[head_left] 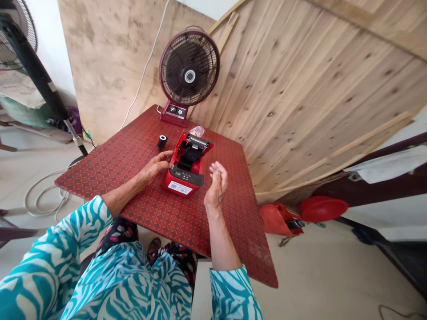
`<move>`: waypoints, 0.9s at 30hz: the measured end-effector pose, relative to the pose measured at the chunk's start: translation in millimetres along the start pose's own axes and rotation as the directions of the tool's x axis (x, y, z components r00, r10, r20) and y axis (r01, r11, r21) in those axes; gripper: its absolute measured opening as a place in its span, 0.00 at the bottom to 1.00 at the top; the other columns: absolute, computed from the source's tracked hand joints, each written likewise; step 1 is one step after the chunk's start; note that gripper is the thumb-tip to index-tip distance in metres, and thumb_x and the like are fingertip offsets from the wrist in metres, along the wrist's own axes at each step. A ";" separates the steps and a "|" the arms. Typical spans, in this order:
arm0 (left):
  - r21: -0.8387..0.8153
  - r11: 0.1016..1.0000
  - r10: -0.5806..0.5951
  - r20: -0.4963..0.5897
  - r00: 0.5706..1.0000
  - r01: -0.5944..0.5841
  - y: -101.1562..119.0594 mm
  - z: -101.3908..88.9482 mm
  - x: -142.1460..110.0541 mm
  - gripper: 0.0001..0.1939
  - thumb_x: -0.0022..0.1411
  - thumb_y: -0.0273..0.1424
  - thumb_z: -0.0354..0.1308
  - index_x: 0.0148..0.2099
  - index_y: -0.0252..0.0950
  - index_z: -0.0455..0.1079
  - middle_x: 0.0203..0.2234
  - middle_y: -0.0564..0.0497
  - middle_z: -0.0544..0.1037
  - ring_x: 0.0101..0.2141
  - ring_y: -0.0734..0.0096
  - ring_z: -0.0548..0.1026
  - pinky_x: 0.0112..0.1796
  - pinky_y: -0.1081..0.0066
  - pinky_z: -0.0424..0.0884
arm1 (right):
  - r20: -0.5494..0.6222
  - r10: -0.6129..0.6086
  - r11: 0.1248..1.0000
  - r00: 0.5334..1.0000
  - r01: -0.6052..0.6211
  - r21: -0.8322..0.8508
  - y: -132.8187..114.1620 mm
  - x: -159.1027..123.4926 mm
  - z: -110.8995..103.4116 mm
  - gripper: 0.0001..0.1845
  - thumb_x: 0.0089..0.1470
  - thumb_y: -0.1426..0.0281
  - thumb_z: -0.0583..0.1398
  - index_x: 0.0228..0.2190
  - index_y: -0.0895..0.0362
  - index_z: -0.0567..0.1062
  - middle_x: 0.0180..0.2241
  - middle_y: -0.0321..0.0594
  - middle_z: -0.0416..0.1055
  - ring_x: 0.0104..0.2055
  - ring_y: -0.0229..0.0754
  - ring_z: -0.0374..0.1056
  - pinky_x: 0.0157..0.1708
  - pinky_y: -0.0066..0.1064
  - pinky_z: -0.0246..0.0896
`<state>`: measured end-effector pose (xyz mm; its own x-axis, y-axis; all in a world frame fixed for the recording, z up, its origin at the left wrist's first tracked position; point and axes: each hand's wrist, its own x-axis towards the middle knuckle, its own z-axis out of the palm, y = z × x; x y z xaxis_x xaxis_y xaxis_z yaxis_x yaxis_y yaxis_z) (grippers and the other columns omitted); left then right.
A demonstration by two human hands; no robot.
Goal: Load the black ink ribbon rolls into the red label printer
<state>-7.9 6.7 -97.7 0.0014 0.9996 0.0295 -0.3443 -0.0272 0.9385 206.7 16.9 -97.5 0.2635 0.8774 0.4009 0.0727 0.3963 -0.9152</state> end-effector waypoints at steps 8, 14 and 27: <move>0.573 0.699 0.295 0.314 0.902 -0.428 47.9 20.9 16.2 0.07 0.53 0.36 0.64 0.35 0.41 0.79 0.33 0.48 0.80 0.36 0.62 0.75 0.44 0.65 0.68 | 0.007 0.100 0.994 0.995 -0.099 -0.053 54.8 -7.2 -1.9 0.25 0.56 0.52 0.53 0.49 0.53 0.71 0.49 0.45 0.72 0.52 0.44 0.69 0.59 0.46 0.59; 0.879 0.314 -0.047 0.391 0.919 -0.358 41.3 44.0 78.8 0.08 0.40 0.26 0.70 0.24 0.43 0.77 0.26 0.49 0.79 0.40 0.52 0.77 0.45 0.63 0.67 | 0.059 0.076 0.990 0.995 -0.069 -0.121 57.4 -3.1 -0.2 0.24 0.56 0.53 0.52 0.46 0.54 0.73 0.48 0.46 0.73 0.53 0.45 0.68 0.58 0.45 0.59; 0.910 0.115 -0.087 0.409 0.908 -0.399 31.6 57.8 97.6 0.09 0.41 0.26 0.72 0.27 0.39 0.75 0.30 0.42 0.79 0.46 0.43 0.76 0.49 0.57 0.66 | 0.141 0.024 0.997 0.990 -0.013 -0.077 58.6 1.3 3.9 0.18 0.57 0.57 0.53 0.40 0.52 0.77 0.42 0.42 0.75 0.48 0.44 0.69 0.55 0.43 0.62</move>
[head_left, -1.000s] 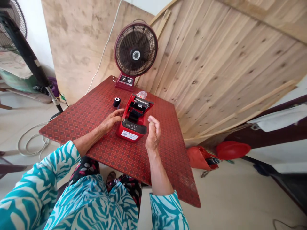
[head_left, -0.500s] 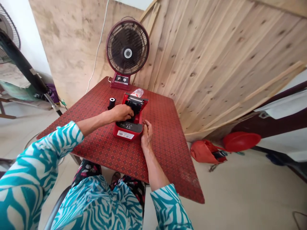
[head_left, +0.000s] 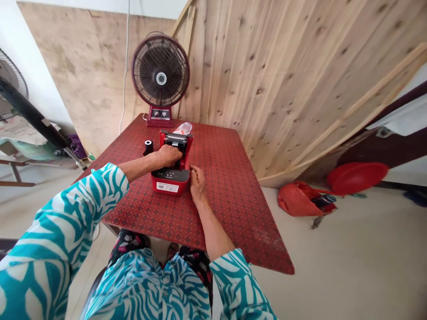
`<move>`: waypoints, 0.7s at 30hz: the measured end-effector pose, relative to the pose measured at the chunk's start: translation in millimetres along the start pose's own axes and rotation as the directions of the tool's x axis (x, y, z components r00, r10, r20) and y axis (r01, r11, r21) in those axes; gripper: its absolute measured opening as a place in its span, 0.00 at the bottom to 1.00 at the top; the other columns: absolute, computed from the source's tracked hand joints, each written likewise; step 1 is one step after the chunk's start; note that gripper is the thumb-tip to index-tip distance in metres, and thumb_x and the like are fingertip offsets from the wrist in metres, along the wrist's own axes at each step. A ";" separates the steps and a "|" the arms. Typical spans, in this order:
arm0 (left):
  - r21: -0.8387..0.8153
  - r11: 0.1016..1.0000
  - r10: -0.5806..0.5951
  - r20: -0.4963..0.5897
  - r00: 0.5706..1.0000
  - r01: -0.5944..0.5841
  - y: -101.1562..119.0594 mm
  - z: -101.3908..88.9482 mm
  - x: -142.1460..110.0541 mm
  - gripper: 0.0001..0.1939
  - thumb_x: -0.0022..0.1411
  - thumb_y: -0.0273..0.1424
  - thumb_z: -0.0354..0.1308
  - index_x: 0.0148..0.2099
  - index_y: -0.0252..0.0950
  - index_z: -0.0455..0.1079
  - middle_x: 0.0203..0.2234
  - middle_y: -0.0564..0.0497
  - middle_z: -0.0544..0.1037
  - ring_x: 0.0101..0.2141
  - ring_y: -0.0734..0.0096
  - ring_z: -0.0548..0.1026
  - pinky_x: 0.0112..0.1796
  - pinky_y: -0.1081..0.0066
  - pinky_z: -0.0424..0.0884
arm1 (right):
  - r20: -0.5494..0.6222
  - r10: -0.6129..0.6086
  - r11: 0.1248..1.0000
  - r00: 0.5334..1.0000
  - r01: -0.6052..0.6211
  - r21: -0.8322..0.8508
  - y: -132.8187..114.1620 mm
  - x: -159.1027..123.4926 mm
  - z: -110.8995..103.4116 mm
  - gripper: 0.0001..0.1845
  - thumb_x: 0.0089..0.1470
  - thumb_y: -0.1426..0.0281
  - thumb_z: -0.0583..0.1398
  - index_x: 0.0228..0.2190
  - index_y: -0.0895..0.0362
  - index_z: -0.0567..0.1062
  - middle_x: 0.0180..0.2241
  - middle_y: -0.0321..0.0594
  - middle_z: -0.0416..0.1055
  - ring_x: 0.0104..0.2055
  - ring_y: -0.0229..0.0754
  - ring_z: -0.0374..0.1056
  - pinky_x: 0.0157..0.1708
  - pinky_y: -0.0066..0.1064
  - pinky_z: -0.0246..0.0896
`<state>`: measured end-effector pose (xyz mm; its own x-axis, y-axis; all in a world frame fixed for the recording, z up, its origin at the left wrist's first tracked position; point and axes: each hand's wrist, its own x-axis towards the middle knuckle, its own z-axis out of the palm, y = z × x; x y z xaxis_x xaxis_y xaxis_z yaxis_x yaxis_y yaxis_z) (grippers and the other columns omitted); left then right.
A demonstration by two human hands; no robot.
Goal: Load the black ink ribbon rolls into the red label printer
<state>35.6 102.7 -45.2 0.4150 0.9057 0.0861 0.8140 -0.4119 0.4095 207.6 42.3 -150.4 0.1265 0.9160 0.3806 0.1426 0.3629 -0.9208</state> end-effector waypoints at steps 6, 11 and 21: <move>0.004 1.000 0.010 0.100 0.995 -0.010 16.5 -38.2 -16.9 0.13 0.38 0.19 0.67 0.28 0.41 0.74 0.26 0.50 0.75 0.41 0.48 0.76 0.47 0.60 0.66 | 0.016 -0.020 0.999 1.000 0.019 0.039 -2.7 0.8 1.5 0.17 0.56 0.58 0.54 0.39 0.52 0.78 0.40 0.41 0.76 0.47 0.44 0.69 0.53 0.41 0.63; -0.324 0.945 0.039 -0.035 0.999 -0.048 25.6 -82.1 -56.5 0.18 0.40 0.19 0.67 0.35 0.40 0.77 0.32 0.52 0.78 0.41 0.58 0.76 0.45 0.67 0.66 | 0.049 -0.034 0.999 0.998 0.033 0.028 -5.1 -0.6 0.7 0.15 0.55 0.61 0.54 0.38 0.52 0.78 0.39 0.40 0.76 0.46 0.44 0.70 0.52 0.42 0.64; -0.379 0.895 -0.407 -0.477 0.779 0.236 -104.1 -98.5 -94.5 0.17 0.43 0.30 0.69 0.37 0.36 0.71 0.26 0.54 0.76 0.27 0.72 0.71 0.29 0.74 0.65 | 0.045 0.033 0.995 0.998 -0.037 0.089 -8.7 -0.1 2.6 0.15 0.54 0.61 0.57 0.39 0.52 0.78 0.40 0.39 0.79 0.45 0.45 0.72 0.51 0.42 0.65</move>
<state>-128.3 69.9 -6.5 -0.2024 0.9208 0.3335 0.6724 -0.1170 0.7309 203.8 39.5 -142.7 0.0865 0.9343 0.3460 0.0494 0.3428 -0.9381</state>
